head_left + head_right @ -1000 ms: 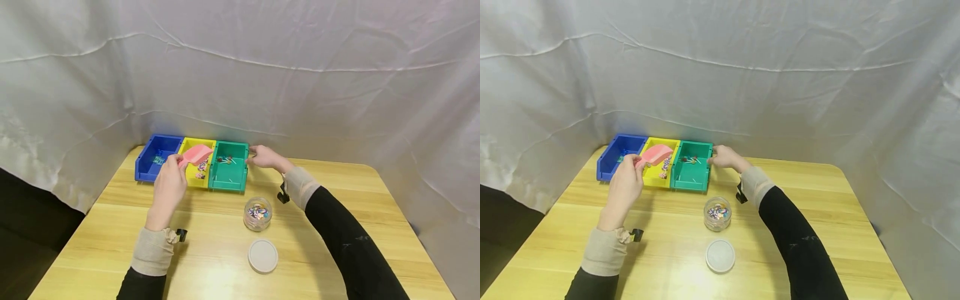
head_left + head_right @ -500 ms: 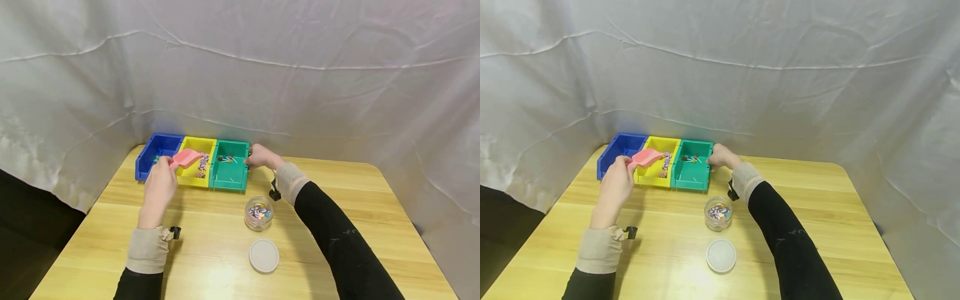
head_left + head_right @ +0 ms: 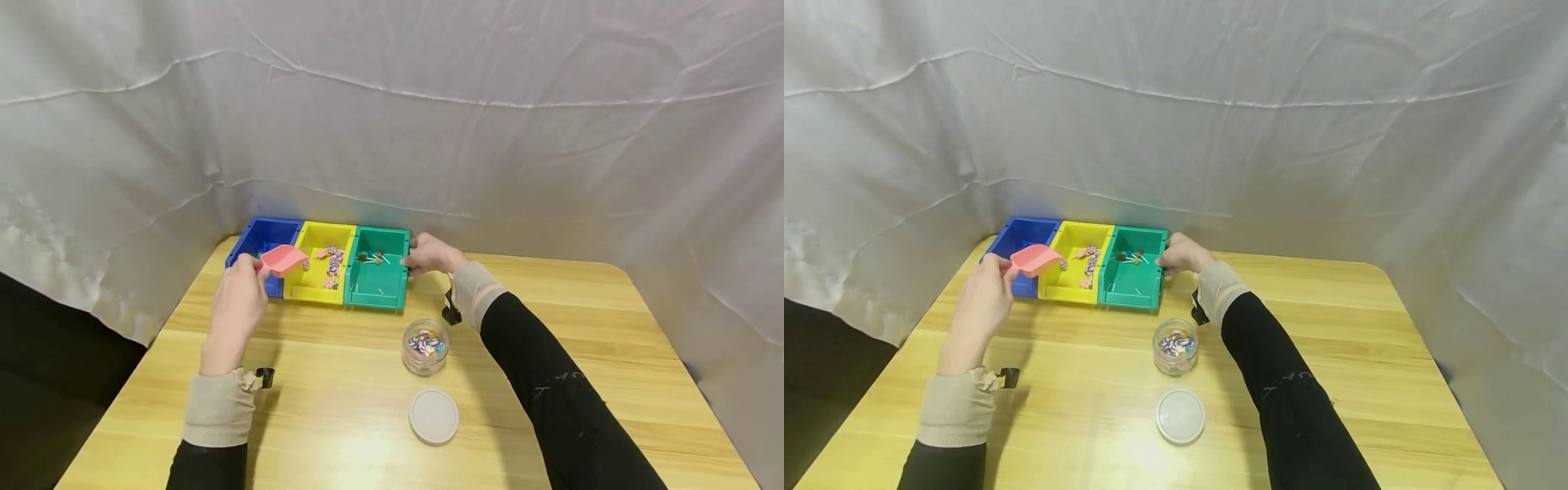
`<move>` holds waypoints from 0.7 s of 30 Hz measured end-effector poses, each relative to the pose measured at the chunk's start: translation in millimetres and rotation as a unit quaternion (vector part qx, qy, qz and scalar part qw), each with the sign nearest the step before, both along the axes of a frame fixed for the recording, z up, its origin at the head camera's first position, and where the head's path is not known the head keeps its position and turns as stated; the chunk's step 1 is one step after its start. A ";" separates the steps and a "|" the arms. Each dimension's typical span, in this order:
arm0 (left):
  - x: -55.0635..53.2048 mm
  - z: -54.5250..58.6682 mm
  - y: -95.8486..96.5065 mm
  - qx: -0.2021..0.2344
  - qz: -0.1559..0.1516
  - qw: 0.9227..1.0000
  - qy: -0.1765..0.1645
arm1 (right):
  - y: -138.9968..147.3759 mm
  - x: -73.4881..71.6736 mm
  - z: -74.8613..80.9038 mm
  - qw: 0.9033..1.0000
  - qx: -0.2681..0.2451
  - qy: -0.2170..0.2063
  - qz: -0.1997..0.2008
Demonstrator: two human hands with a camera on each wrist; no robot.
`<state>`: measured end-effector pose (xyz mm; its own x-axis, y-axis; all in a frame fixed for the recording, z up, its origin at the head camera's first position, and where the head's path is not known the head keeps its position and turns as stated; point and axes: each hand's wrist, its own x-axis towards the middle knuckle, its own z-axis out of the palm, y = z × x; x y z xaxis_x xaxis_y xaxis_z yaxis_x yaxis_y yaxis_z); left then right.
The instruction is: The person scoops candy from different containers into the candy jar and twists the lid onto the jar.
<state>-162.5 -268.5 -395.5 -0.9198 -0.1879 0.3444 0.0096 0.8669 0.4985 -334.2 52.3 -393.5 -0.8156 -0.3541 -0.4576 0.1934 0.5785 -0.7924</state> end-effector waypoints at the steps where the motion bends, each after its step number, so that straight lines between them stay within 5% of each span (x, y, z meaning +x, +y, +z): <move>1: -0.6 0.0 -3.0 0.000 0.002 1.000 0.002 | -0.5 0.0 0.2 1.000 0.002 0.002 0.000; 13: -8.9 7.3 -31.2 -0.062 0.049 0.996 0.043 | -6.6 1.2 1.3 1.000 -0.002 -0.007 -0.012; 21: -24.4 16.7 -41.4 -0.126 0.031 0.991 0.038 | -6.8 0.1 -1.9 1.000 -0.004 -0.009 -0.019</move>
